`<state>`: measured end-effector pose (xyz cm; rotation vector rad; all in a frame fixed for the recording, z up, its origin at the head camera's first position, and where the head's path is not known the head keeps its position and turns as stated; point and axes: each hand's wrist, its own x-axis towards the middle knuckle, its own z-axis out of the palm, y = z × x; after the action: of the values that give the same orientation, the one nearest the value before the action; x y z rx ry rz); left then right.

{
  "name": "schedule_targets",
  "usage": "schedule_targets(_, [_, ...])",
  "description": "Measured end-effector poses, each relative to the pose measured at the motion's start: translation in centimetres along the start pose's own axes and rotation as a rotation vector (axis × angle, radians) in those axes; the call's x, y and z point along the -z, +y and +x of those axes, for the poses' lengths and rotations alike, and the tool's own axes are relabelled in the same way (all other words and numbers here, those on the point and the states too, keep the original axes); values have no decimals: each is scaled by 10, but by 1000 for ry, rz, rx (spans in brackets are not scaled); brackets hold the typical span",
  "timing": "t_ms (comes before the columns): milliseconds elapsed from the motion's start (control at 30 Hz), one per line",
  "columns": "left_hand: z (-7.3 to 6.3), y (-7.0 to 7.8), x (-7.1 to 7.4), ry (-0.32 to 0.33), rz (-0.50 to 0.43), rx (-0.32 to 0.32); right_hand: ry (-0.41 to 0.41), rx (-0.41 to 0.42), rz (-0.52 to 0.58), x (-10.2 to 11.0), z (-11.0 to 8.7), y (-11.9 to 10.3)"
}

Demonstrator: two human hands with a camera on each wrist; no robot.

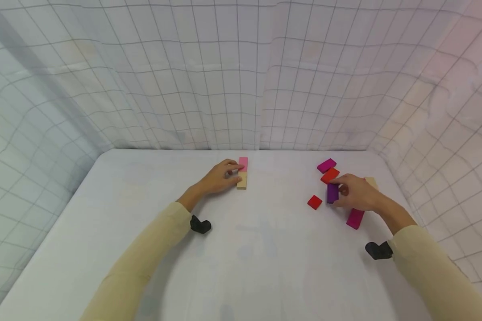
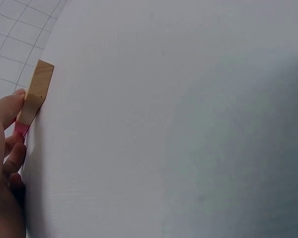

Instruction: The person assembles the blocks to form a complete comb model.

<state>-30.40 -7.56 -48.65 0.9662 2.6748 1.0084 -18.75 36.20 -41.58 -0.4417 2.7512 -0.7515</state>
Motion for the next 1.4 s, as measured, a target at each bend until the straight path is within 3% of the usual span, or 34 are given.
schedule_targets(200, [1, 2, 1, -2, -26, 34, -12, 31, 100, 0, 18, -23])
schedule_targets(500, [0, 0, -2, 4, 8, 7, -38, 53, 169, -14, 39, -51])
schedule_targets(700, [0, -1, -1, 10, -1, 2, -47, 62, 198, -31, 56, -67])
schedule_targets(1033, [2, 0, 2, 14, -38, 49, -45, 112, 250, -59, 90, -100])
schedule_targets(1400, [4, 3, -2, 15, -38, 51, -104, 135, 245, -94, 109, -123])
